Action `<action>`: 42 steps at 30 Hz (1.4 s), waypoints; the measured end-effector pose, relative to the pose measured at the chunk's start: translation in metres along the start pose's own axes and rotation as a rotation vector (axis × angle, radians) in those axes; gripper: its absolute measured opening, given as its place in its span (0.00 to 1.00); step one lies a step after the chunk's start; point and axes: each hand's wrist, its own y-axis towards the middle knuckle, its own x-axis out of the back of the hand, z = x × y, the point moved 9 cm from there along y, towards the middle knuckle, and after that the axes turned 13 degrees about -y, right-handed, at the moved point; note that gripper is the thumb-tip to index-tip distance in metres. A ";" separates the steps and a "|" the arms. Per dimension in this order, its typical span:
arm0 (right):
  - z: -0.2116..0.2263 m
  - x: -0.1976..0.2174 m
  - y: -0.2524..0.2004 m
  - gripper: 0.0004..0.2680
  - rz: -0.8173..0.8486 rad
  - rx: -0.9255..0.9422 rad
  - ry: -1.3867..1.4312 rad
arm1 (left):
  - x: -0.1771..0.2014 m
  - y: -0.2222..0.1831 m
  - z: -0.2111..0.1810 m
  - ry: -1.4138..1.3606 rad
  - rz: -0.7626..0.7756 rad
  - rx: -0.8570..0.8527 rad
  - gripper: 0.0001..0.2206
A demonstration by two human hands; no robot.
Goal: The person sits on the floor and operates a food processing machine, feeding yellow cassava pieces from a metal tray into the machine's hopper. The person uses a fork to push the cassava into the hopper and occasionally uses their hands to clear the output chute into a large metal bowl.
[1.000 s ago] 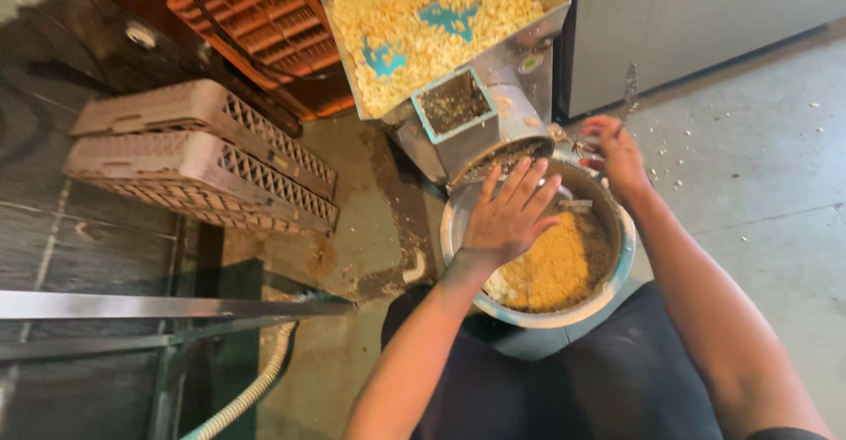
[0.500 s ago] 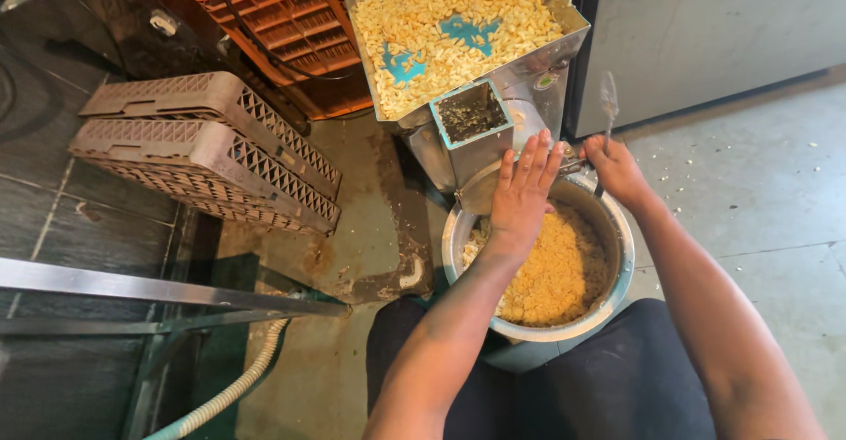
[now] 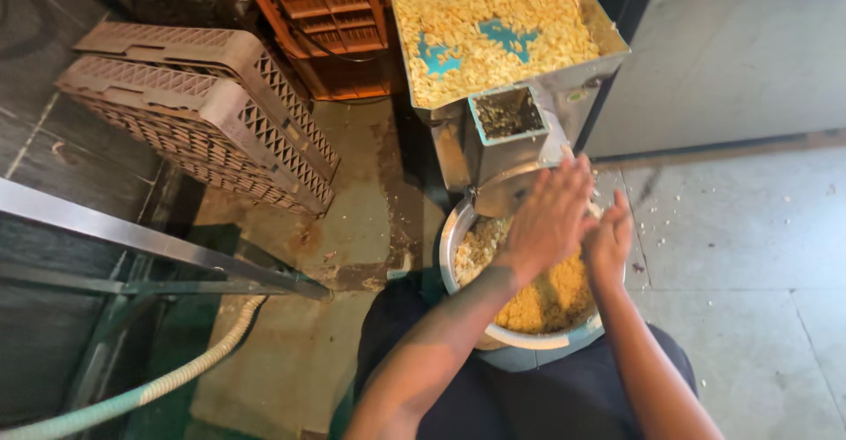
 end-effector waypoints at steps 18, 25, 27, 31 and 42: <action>0.113 -0.016 -0.079 0.23 0.118 0.714 -0.498 | 0.072 0.064 0.035 -0.406 -0.258 0.011 0.13; 0.109 -0.025 -0.021 0.11 -0.031 0.503 -1.046 | 0.076 0.116 0.088 -0.041 -0.135 0.025 0.09; 0.090 -0.027 -0.005 0.08 -0.060 0.563 -1.108 | 0.064 0.117 0.101 -0.073 -0.036 0.127 0.07; -0.010 -0.026 0.065 0.08 0.077 0.003 -0.100 | 0.056 0.116 0.112 -0.158 -0.016 0.163 0.07; -0.010 -0.014 0.050 0.08 -0.048 0.440 -0.310 | 0.041 0.126 0.119 -0.221 -0.071 0.190 0.08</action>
